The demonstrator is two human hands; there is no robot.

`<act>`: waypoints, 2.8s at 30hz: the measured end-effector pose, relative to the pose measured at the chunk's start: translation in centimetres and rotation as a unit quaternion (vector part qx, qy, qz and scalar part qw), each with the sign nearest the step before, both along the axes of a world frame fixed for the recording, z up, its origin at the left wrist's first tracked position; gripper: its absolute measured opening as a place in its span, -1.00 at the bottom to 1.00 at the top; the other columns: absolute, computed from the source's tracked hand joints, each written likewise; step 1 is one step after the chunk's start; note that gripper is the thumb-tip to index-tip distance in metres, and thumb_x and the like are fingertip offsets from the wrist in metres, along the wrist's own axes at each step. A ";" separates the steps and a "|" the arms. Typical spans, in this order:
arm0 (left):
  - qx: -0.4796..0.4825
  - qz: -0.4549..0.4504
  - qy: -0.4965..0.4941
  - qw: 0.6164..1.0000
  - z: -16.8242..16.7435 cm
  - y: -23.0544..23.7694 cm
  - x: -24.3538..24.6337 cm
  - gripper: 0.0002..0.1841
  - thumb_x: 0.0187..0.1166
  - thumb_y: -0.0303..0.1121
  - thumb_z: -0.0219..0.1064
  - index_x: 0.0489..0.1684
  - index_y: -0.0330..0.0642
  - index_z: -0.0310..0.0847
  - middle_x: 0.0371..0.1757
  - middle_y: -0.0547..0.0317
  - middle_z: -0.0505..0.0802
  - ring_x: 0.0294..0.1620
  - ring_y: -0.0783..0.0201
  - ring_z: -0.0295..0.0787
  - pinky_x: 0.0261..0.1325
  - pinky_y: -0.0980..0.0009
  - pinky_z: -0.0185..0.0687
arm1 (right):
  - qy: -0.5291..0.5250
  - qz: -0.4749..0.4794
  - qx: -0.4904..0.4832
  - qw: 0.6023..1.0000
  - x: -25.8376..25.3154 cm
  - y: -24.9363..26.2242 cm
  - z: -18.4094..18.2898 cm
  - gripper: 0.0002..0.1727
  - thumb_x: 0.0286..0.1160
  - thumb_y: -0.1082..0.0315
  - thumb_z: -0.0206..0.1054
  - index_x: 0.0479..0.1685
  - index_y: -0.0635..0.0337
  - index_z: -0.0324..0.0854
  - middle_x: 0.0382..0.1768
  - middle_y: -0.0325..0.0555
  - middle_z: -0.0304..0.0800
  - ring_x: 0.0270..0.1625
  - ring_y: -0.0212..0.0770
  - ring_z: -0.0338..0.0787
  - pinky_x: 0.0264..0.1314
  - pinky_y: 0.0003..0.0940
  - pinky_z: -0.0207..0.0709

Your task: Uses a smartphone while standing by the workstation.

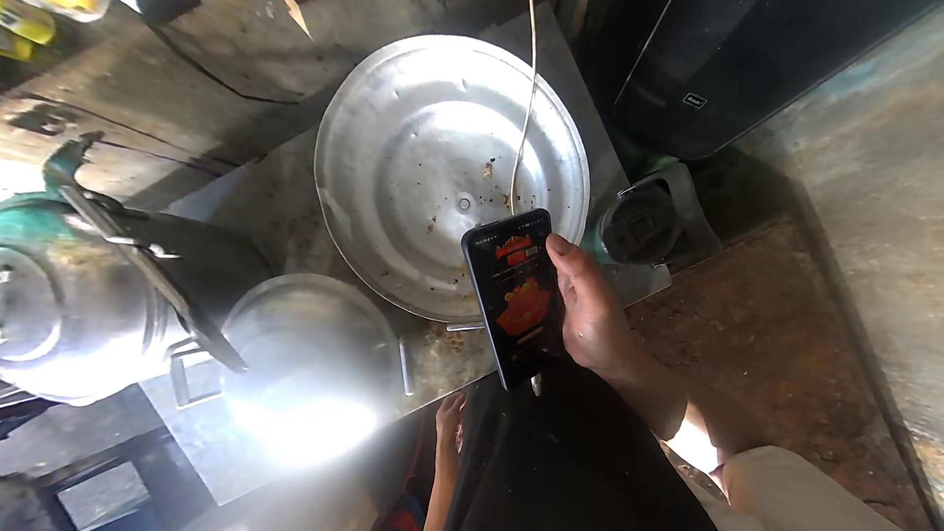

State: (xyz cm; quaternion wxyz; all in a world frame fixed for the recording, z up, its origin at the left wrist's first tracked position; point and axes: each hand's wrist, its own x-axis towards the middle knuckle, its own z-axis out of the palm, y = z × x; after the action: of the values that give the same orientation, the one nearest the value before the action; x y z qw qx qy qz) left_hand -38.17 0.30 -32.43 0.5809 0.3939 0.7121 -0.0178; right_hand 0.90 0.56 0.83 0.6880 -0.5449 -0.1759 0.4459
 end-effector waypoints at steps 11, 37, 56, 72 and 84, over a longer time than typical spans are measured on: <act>0.004 -0.015 0.000 1.000 -0.9 -0.3 -0.8 -0.72 0.72 -0.33 0.31 0.20 -0.35 0.69 0.09 -0.13 0.85 -0.01 0.18 0.79 0.15 0.16 0.69 | 0.009 0.002 0.008 1.000 -0.1 0.1 -0.1 -0.39 0.88 -0.12 -0.16 0.48 0.09 0.58 0.51 -0.17 0.60 0.63 -0.30 0.48 0.69 -0.10 0.37; 0.014 -0.029 0.024 0.999 -1.9 -0.4 -1.1 -0.73 0.67 -0.36 0.36 0.18 -0.34 0.71 0.05 -0.10 0.87 -0.03 0.21 0.80 0.14 0.20 0.68 | 0.102 0.095 0.002 0.990 0.4 -0.3 -0.4 -0.46 0.75 0.10 -0.19 0.62 0.00 0.36 0.19 -0.06 0.76 0.15 -0.22 0.81 0.14 -0.17 0.76; -0.020 0.003 0.012 1.000 0.2 0.0 0.1 -0.72 0.71 -0.38 0.31 0.22 -0.37 0.67 0.10 -0.16 0.84 -0.03 0.16 0.76 0.12 0.18 0.66 | 0.082 0.128 0.041 0.988 0.0 -0.2 0.0 -0.48 0.69 0.24 -0.22 0.53 0.07 0.41 0.18 -0.04 0.73 0.16 -0.23 0.79 0.15 -0.19 0.74; -0.004 -0.020 0.020 1.000 -1.6 0.7 -0.6 -0.73 0.69 -0.34 0.35 0.18 -0.33 0.70 0.00 -0.08 0.87 -0.15 0.25 0.77 0.01 0.24 0.69 | 0.063 0.115 0.030 0.991 -0.1 -0.4 0.2 -0.50 0.67 0.33 -0.09 0.58 0.11 0.37 0.13 0.05 0.75 0.07 -0.12 0.84 0.03 -0.14 0.80; 0.009 -0.037 0.022 0.999 -1.7 0.1 -1.0 -0.74 0.69 -0.33 0.34 0.16 -0.31 0.72 0.01 -0.05 0.87 -0.08 0.25 0.79 0.09 0.23 0.68 | 0.057 0.126 0.019 0.990 -0.1 -0.4 0.4 -0.34 0.41 0.43 0.27 0.61 0.10 0.29 0.16 0.07 0.75 0.05 -0.09 0.86 -0.04 -0.16 0.83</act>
State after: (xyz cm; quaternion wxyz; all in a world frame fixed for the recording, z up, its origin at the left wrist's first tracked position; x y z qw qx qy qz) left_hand -39.14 0.38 -34.11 0.5606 0.4248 0.7096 -0.0411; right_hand 0.79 0.20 1.21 0.6458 -0.4790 -0.2122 0.5554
